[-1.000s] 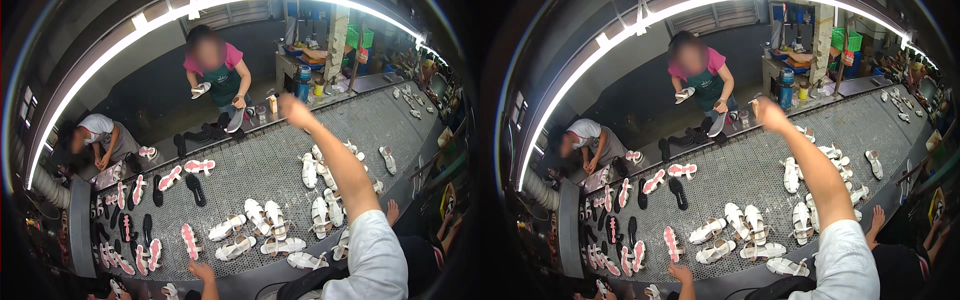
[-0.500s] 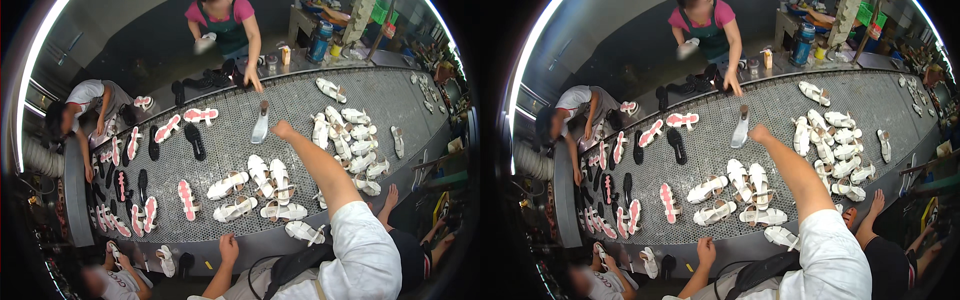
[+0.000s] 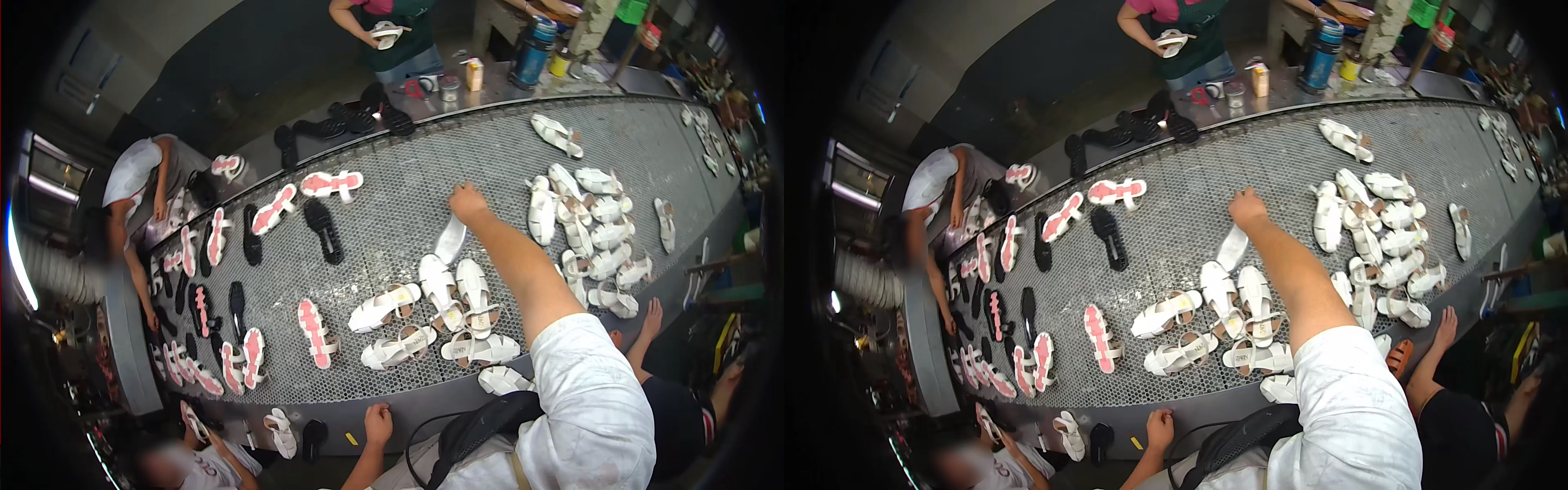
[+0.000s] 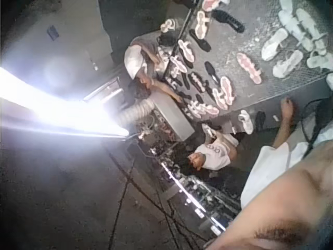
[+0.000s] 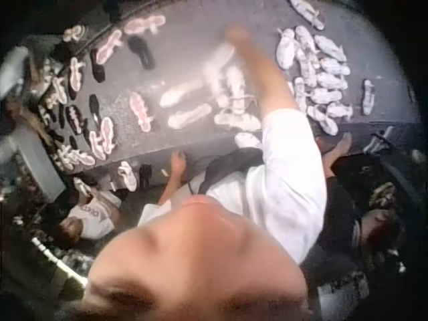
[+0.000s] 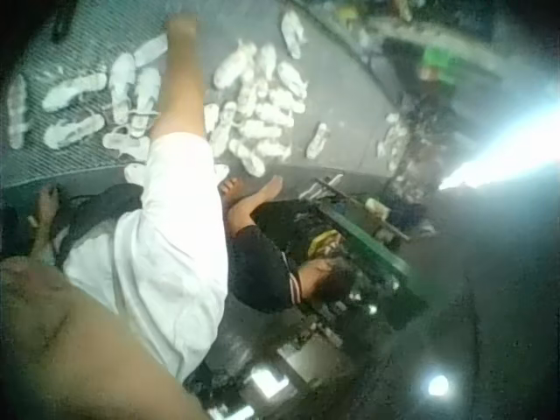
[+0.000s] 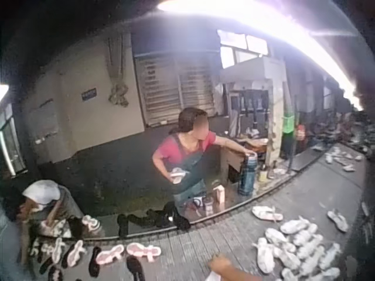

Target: Attaching shoe soles to uppers using a specialized press machine on a manufacturing line.

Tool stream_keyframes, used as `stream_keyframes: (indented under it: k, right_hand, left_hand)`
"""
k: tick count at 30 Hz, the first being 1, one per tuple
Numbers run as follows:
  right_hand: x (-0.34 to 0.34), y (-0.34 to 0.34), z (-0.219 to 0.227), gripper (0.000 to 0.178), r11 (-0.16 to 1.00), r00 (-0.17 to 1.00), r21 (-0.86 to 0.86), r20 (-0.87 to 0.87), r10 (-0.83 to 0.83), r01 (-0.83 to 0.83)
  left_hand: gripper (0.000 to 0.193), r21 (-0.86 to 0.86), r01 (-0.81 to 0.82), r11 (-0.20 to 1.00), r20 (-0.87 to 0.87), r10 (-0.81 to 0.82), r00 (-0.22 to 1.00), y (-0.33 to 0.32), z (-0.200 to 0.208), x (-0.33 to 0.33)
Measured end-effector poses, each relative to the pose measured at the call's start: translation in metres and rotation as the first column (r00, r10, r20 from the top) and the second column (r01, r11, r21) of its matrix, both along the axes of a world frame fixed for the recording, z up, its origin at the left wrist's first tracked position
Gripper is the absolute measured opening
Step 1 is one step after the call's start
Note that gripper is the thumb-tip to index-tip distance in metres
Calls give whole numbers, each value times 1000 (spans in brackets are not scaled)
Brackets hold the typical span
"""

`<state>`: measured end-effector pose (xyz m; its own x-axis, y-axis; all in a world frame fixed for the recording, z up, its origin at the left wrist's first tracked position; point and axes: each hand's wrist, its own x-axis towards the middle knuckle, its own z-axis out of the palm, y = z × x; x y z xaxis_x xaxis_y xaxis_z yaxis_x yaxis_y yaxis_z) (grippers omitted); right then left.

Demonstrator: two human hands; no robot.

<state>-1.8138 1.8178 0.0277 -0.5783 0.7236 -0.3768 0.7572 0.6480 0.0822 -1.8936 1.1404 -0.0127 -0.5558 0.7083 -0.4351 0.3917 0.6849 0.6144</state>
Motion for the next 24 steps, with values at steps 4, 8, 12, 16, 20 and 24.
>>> stream_keyframes:
  k: [4, 8, 12, 16, 20, 24]
  right_hand:
    - [54, -17, 19, 27, 997, 995, -18, -58, -80, 79]
    - [131, -78, 68, 24, 972, 972, -93, -69, -224, 217]
    - [251, -148, 111, 27, 873, 873, -187, -111, -475, 451]
    - [354, -245, 139, 32, 756, 756, -261, -124, -643, 600]
    - [444, -329, 157, 34, 591, 603, -298, -61, -795, 749]
    - [482, -397, 187, 38, 617, 603, -208, -136, -786, 759]
  left_hand:
    - [13, 43, -46, 998, 2, 46, 999, -8, -6, -1]
    - [13, 23, -57, 998, 22, 57, 998, -30, 0, -1]
    - [14, 21, -50, 999, 59, 49, 997, -60, -2, 7]
    - [15, 45, -120, 992, 168, 111, 979, -104, -12, 10]
    - [14, 69, -61, 996, 116, 53, 992, -124, -3, 24]
    - [14, 81, -119, 990, 301, 90, 950, -135, 20, 38]
